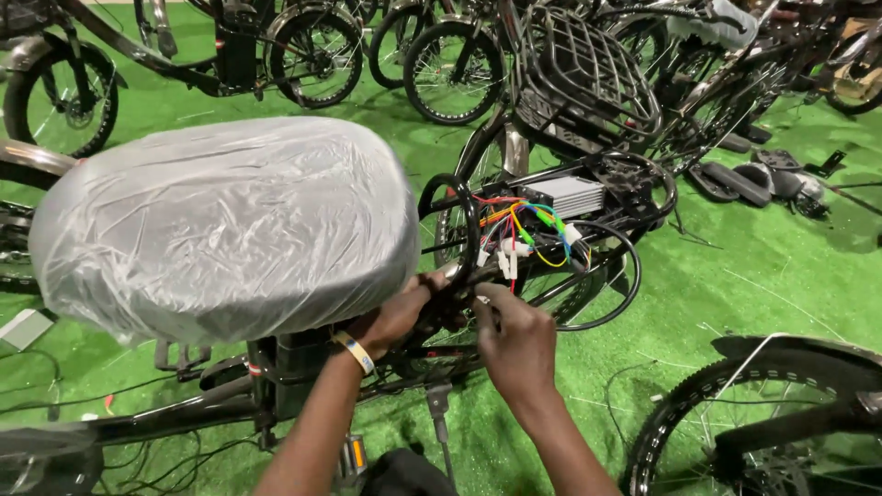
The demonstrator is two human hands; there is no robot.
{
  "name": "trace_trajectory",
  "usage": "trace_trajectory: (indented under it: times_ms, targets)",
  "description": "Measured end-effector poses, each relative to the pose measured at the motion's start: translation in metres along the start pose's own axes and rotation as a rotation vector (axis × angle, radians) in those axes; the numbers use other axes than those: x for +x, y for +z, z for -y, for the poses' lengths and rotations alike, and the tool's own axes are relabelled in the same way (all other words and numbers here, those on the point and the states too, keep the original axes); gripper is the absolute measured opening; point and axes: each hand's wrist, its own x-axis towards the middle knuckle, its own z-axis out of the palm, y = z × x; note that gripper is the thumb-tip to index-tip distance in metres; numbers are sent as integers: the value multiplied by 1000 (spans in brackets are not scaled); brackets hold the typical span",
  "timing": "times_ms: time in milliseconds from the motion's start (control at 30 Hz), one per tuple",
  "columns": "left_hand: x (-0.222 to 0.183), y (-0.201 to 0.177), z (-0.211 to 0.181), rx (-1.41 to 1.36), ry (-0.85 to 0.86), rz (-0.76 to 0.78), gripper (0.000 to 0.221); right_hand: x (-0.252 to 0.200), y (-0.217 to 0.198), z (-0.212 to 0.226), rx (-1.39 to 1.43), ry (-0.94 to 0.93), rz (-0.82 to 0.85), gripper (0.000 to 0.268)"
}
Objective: The person connects the wire harness to the controller of an electric bicycle.
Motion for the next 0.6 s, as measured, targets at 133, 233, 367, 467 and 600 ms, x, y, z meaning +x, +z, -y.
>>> trace_trajectory:
  times_ms: [133, 233, 367, 467, 600]
  targets:
    - [37, -15, 23, -125, -89, 70, 11, 1, -5, 6, 54, 33, 29, 20]
    - [45, -13, 31, -7, 295, -58, 19, 17, -35, 25, 126, 174, 111, 27]
    - [32, 8, 1, -268, 354, -52, 28, 64, -54, 4, 142, -16, -112, 11]
    - [15, 30, -33, -240, 331, -189, 17, 111, -59, -14, -67, -325, -83, 14]
    - [93, 42, 24, 62, 284, -399, 22, 152, -47, 0, -64, -389, 453, 12]
